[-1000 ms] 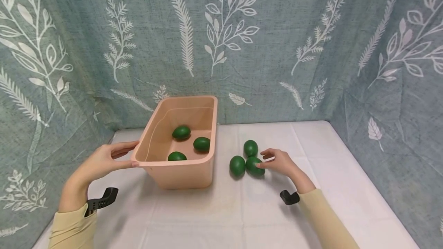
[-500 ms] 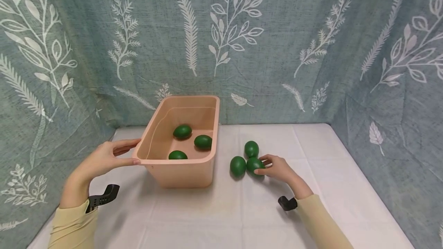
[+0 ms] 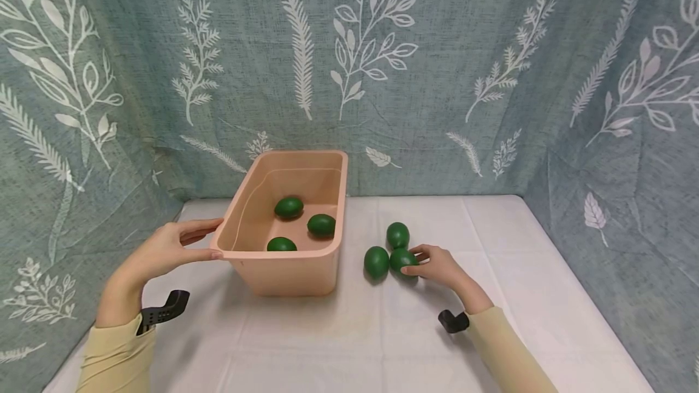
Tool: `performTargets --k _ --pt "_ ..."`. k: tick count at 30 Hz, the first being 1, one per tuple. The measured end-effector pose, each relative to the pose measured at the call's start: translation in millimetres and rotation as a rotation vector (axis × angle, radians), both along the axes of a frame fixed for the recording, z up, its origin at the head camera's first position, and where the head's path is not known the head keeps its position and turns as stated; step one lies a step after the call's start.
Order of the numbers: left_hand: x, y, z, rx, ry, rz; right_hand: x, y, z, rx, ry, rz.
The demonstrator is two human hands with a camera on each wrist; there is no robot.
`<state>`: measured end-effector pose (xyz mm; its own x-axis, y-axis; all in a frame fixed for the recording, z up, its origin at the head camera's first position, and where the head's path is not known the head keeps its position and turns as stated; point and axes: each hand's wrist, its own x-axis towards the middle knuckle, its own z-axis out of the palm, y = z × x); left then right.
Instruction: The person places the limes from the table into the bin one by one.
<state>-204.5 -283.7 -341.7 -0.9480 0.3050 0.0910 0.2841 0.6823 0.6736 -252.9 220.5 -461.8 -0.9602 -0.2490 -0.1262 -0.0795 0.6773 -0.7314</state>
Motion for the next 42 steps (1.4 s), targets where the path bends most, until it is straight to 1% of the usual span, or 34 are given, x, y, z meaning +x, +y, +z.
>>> performTargets --k 10,15,18,24,29,35,42 --pt "0.5 0 1.2 -0.002 -0.01 0.006 1.8 0 2.4 0.029 0.013 -0.003" --pt "1.3 1 1.4 -0.002 -0.012 0.0 3.7 3 10.2 0.035 0.025 0.006" --pt "1.6 1 2.1 -0.001 -0.011 -0.004 4.6 5 18.2 0.029 0.033 0.017" --pt "1.1 1 3.1 -0.004 -0.007 -0.009 0.1 7 38.8 0.019 0.064 0.033" --pt "1.5 0 2.6 -0.003 -0.009 -0.014 -6.1 5 60.5 0.031 0.105 0.059" --pt "1.1 0 2.3 -0.006 -0.006 -0.01 -15.5 -4 90.0 0.055 0.148 0.085" --pt "0.1 0 2.0 -0.001 -0.013 -0.008 -28.1 -20 122.9 0.083 0.16 0.126"
